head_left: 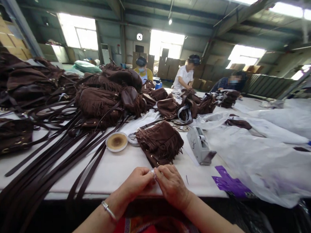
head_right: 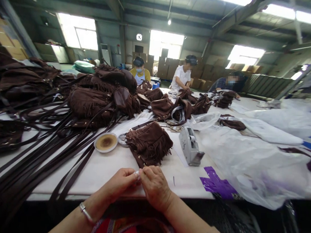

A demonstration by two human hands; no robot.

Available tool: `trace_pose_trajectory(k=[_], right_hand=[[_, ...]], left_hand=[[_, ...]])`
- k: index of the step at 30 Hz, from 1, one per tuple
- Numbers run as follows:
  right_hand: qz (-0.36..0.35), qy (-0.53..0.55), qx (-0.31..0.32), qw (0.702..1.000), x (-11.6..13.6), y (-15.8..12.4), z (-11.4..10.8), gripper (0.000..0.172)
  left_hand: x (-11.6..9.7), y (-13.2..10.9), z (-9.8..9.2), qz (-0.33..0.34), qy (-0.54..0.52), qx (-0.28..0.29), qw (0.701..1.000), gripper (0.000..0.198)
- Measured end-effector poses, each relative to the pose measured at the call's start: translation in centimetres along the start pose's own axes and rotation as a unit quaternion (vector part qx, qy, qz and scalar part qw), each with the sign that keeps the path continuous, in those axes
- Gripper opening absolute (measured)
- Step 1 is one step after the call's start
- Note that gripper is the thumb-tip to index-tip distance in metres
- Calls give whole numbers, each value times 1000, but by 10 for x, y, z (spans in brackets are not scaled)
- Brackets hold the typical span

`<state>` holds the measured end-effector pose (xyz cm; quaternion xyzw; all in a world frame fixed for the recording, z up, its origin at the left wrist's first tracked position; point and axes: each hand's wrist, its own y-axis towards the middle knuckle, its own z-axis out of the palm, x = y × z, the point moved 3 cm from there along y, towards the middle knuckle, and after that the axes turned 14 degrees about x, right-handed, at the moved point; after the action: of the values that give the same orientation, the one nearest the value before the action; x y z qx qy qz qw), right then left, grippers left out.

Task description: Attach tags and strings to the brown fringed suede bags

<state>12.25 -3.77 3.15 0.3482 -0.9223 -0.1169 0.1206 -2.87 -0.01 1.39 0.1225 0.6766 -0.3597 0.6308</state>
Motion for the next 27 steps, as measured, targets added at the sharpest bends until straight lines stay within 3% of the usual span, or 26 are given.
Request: trace_pose_trajectory(k=[3,6,8,10,13,17,21,27], right_hand=[[32,37,-43,998,-15,-10,-24,29],[151,57,-165,973,-74,-32,-67,27],[318,95,-246,911,-134,-58,-95,26],[505,210,-236,803,-193,-84,-104,25],[548,299,-176,761,-240,-98,-97,29],[536,369,-153,744,-248,-95,-76,24],[516,389,-180,742,-241,-98,-77,17],[530,359,-212,739,-217,-123,-70,32]], left_hand=[[3,5,-1,6,97,-9,995,48],[6,11,-4,6,174,-8,985,49],[7,14,-4,12,210,-9,978,50],[9,15,-4,19,230,-9,973,52],[12,14,-2,24,238,-12,971,54],[10,12,-2,34,238,-16,971,56],[8,11,-3,32,253,-10,967,57],[15,12,-6,39,247,-7,968,54]])
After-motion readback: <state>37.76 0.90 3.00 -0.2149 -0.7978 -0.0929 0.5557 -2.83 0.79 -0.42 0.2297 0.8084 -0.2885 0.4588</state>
